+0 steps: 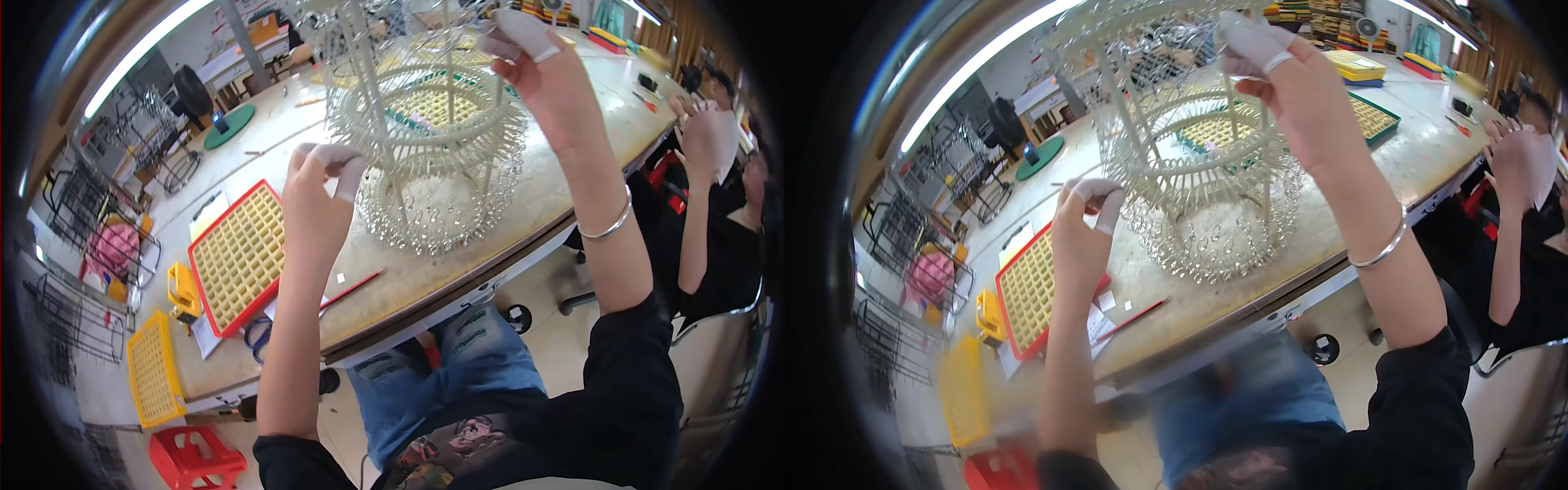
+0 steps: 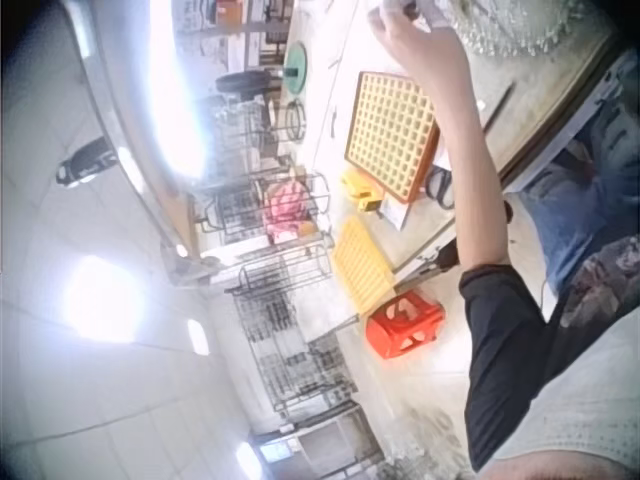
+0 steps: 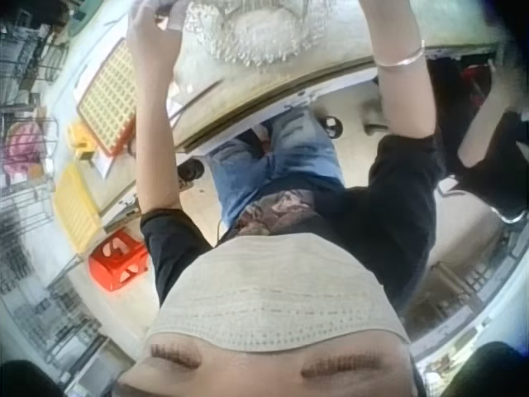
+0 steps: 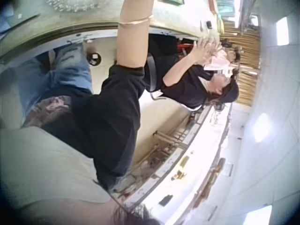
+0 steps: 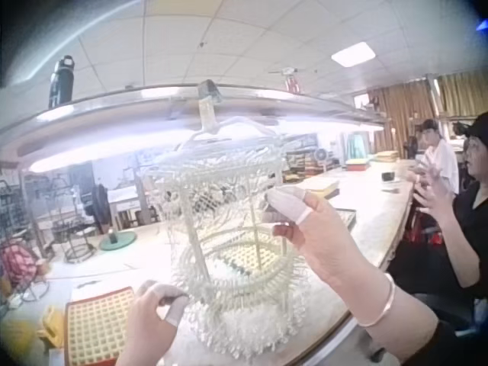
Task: The person assembles a crystal chandelier by hand, wearing white gloves. They repeatedly pick up small crystal components from a tray, thread them onto wires, and attach them to the hanging metal frame. The process involves precise hand manipulation to secure each piece onto the structure.
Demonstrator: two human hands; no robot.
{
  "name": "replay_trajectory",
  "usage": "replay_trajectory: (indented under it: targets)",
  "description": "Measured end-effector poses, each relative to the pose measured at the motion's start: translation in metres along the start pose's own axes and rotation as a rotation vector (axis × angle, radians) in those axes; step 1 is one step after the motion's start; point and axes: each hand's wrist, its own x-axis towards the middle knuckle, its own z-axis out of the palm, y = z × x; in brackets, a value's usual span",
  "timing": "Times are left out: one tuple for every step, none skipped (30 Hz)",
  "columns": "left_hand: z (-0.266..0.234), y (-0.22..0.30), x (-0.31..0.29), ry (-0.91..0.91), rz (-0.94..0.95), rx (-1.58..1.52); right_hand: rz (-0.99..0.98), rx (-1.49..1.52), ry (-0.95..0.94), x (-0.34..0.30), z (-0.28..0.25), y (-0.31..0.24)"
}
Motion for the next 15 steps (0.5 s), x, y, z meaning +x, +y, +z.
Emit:
replay_trajectory:
  targets:
    - [0.003, -0.004, -0.002, 0.004, 0.021, 0.003, 0.004, -0.04, 0.015, -0.004, 0.002, -0.004]
    - [0.003, -0.007, -0.003, 0.006, 0.05, 0.007, 0.004, -0.076, 0.036, -0.006, 0.006, -0.008]
    - [0.002, -0.008, -0.003, -0.013, 0.064, 0.007, 0.034, -0.037, 0.105, -0.005, 0.013, -0.007]
    - [0.001, -0.01, -0.006, -0.032, 0.077, 0.007, 0.032, -0.03, 0.105, -0.004, 0.012, -0.004]
    - [-0.002, -0.008, -0.009, -0.047, 0.082, 0.013, 0.035, -0.018, 0.095, -0.003, 0.012, -0.002]
    - [-0.004, -0.004, -0.01, -0.082, 0.082, 0.011, 0.038, -0.006, 0.084, -0.002, 0.011, -0.003]
    - [-0.004, 0.0, -0.011, -0.112, 0.071, 0.005, 0.055, 0.024, 0.092, -0.002, 0.011, -0.005]
    - [-0.004, 0.003, -0.012, -0.142, 0.059, 0.001, 0.057, 0.028, 0.103, -0.002, 0.008, -0.008]
    - [-0.003, 0.007, -0.013, -0.16, 0.058, -0.017, 0.06, 0.033, 0.113, -0.002, 0.006, -0.011]
    - [-0.006, 0.012, -0.015, -0.181, 0.04, -0.05, 0.068, 0.044, 0.116, -0.003, 0.005, -0.013]
    - [-0.009, 0.017, -0.018, -0.201, 0.022, -0.081, 0.058, 0.082, 0.096, -0.002, 0.004, -0.017]
    - [-0.012, 0.022, -0.02, -0.222, 0.003, -0.111, 0.048, 0.121, 0.075, -0.001, 0.003, -0.022]
    - [-0.011, 0.024, -0.024, -0.252, -0.023, -0.182, 0.039, 0.149, 0.059, -0.002, -0.001, -0.028]
    - [-0.008, 0.028, -0.026, -0.26, -0.042, -0.268, 0.031, 0.135, 0.042, -0.001, -0.005, -0.033]
    - [-0.004, 0.032, -0.028, -0.268, -0.061, -0.352, 0.022, 0.122, 0.024, 0.002, -0.009, -0.039]
